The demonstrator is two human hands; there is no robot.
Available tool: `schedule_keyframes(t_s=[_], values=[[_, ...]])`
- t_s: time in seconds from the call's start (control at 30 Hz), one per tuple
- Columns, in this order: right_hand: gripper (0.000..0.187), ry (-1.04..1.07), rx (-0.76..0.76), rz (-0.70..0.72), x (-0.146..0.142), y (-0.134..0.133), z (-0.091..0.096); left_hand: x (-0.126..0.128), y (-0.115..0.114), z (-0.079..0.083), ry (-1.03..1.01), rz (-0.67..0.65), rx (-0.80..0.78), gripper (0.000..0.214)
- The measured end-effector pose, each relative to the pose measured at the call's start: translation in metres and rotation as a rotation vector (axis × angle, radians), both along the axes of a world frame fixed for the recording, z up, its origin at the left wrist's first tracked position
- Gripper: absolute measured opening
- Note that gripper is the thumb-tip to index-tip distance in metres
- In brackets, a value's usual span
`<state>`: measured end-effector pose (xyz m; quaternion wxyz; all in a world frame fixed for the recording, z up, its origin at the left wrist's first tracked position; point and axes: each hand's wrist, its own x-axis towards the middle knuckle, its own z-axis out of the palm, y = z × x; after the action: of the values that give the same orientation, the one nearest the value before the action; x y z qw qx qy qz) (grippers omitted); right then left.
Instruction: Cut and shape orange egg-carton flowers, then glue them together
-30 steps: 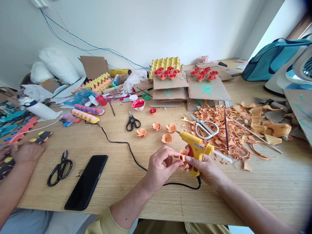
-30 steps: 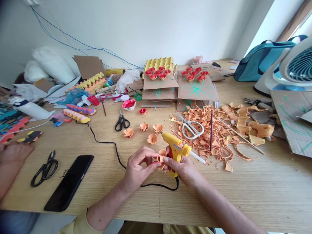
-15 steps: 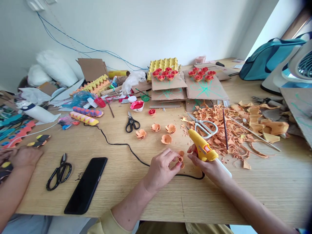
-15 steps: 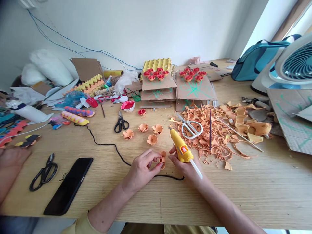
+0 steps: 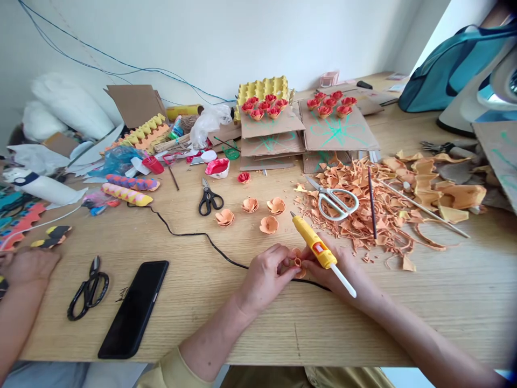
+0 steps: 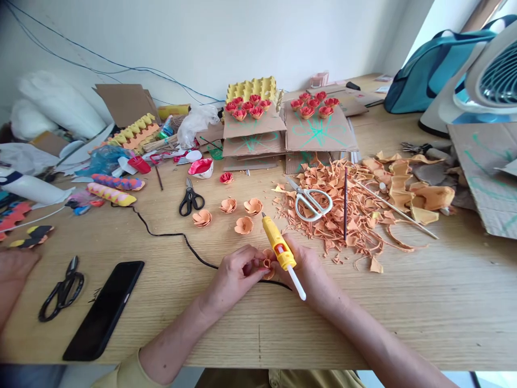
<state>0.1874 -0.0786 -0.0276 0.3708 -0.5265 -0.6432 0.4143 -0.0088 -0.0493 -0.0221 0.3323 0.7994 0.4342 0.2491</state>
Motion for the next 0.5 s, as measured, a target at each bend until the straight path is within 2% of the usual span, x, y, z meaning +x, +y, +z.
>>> schedule_keyframes(t_s=[0.3, 0.5], values=[[0.009, -0.019, 0.019, 0.012, -0.0022, 0.0009, 0.0040, 0.0004, 0.0017, 0.0010, -0.010, -0.055, -0.034, 0.009], [0.010, -0.012, -0.038, 0.022, 0.0020, 0.0011, 0.0065, 0.0025, 0.0032, 0.0022, 0.002, -0.049, -0.018, 0.008]])
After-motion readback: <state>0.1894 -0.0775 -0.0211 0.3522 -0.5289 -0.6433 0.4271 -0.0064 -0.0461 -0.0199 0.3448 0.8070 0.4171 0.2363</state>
